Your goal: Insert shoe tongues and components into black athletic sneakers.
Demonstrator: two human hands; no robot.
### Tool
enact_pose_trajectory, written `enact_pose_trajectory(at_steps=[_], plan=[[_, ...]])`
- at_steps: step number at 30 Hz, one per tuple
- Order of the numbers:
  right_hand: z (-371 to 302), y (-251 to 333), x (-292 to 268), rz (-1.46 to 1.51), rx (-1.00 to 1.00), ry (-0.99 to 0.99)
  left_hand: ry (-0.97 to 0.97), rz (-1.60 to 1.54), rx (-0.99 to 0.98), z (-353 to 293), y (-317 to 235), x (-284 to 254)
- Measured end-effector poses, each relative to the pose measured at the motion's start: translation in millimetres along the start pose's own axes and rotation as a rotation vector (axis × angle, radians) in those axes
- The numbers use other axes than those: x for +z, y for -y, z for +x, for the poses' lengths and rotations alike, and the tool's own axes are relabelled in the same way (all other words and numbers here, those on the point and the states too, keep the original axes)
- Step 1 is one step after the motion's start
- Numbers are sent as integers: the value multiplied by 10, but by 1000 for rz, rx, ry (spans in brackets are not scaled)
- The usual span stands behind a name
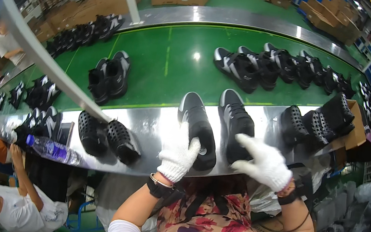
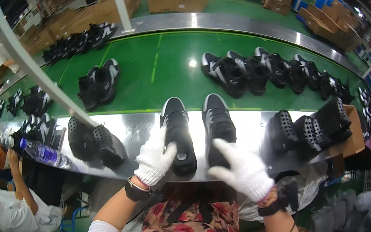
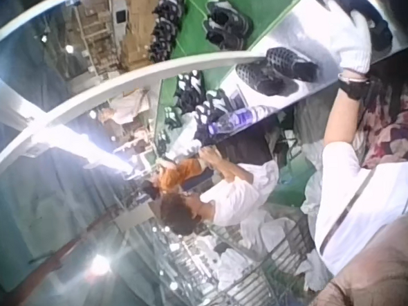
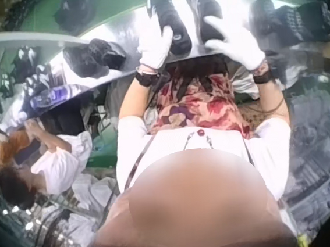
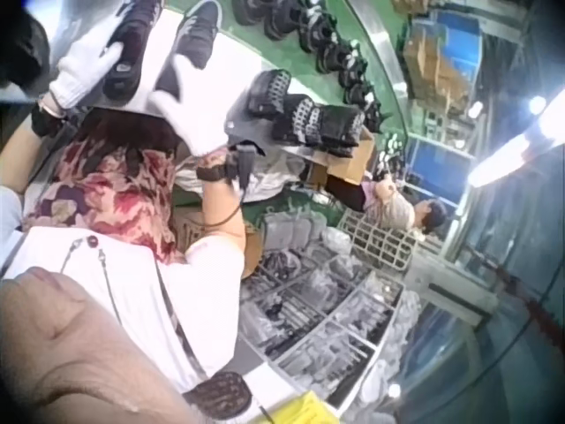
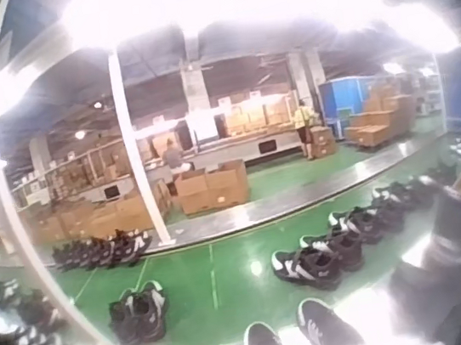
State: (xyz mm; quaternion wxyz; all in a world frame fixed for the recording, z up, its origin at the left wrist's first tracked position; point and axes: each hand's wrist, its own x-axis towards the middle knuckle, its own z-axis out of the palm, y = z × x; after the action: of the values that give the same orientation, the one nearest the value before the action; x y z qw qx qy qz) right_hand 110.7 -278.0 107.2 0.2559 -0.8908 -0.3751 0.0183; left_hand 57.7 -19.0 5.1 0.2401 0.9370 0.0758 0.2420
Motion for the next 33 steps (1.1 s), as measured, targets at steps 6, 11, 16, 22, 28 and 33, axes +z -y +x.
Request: enact_pose_trajectory(at_steps=[6, 11, 16, 22, 28, 33], plan=[[496, 168, 265, -204, 13, 296, -20, -24, 80, 212, -170, 221], [1077, 38, 384, -123, -220, 247, 24, -413, -223, 19, 18, -101], [2047, 10, 552, -154, -210, 152, -13, -120, -181, -438, 297, -180], [2592, -374, 733, -106, -120, -93, -16, -54, -103, -507, 336, -86], [2118, -1132, -36, -590, 455, -100, -30, -28, -50, -478, 327, -71], [2133, -1522, -7, -542, 515, -5, -13, -63, -40, -468, 384, -91]])
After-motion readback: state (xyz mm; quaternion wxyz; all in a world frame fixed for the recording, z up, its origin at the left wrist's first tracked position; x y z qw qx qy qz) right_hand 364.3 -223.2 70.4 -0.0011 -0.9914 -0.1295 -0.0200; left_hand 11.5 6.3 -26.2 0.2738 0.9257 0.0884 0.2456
